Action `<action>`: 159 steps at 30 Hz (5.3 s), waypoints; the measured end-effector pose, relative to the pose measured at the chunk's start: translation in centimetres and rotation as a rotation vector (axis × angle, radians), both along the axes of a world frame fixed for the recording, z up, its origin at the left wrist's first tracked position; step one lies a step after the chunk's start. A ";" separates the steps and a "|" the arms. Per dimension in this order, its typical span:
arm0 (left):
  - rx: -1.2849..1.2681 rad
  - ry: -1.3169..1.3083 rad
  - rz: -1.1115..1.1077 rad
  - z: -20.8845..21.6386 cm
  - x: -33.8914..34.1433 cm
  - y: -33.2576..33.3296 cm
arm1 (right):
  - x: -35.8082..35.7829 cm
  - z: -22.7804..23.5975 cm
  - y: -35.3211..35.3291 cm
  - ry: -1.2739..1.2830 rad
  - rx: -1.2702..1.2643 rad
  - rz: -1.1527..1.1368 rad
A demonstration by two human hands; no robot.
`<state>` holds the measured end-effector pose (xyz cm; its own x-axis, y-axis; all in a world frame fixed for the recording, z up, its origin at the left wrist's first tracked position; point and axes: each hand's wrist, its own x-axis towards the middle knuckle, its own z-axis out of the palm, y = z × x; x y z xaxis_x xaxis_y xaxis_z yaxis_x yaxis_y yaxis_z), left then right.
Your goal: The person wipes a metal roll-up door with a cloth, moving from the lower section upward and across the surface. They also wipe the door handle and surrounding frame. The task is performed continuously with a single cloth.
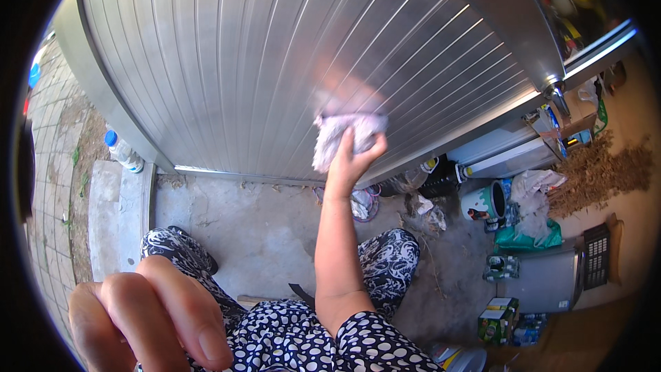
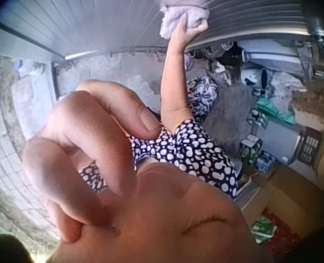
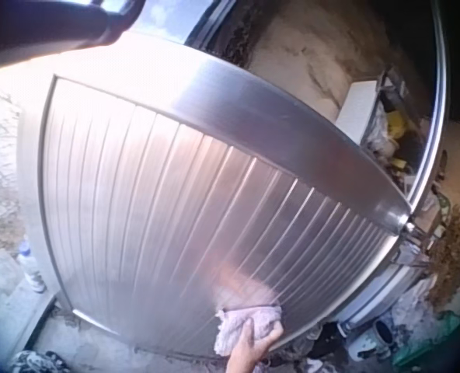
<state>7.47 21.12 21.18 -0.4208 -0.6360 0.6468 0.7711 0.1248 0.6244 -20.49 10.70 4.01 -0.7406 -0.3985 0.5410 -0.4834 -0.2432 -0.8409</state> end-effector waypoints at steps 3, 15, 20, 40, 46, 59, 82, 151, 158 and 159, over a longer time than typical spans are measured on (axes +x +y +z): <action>-0.003 -0.008 -0.007 0.3 0.3 0.4 | -0.9 7.2 -1.5 0.239 -0.134 0.037; 0.025 0.018 -0.047 0.6 -0.7 0.4 | -1.8 18.0 -4.1 0.893 -0.303 -0.239; 0.043 0.022 -0.037 0.2 -1.1 0.1 | -2.1 10.8 -3.7 0.870 -0.211 -0.220; 0.362 -0.797 0.663 -10.8 0.1 -16.8 | 0.3 -10.7 -0.9 0.200 0.255 -0.091; 0.328 -0.743 0.657 -11.8 0.1 -18.8 | -1.2 -16.7 0.0 -0.330 0.335 0.051; 0.307 -0.665 0.650 -13.2 0.5 -19.6 | -4.4 13.1 -1.3 0.753 -0.150 -0.139; 0.366 -0.694 0.738 -12.9 -0.4 -19.3 | -1.2 -7.8 -0.4 0.113 0.210 -0.103; 0.314 -0.650 0.661 -13.1 0.4 -19.3 | -2.0 -18.0 0.8 -0.689 0.424 0.141; 0.304 -0.652 0.677 -13.4 0.3 -19.7 | -3.5 -1.3 2.0 -0.108 0.130 0.143; 0.306 -0.668 0.691 -13.3 0.3 -19.7 | -4.1 2.0 1.8 0.029 0.110 0.108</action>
<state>7.79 1.45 7.87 -0.1141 -0.9767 0.1815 0.0712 0.1742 0.9821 -24.55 12.50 6.02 -0.6746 -0.5332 0.5105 -0.4841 -0.2026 -0.8513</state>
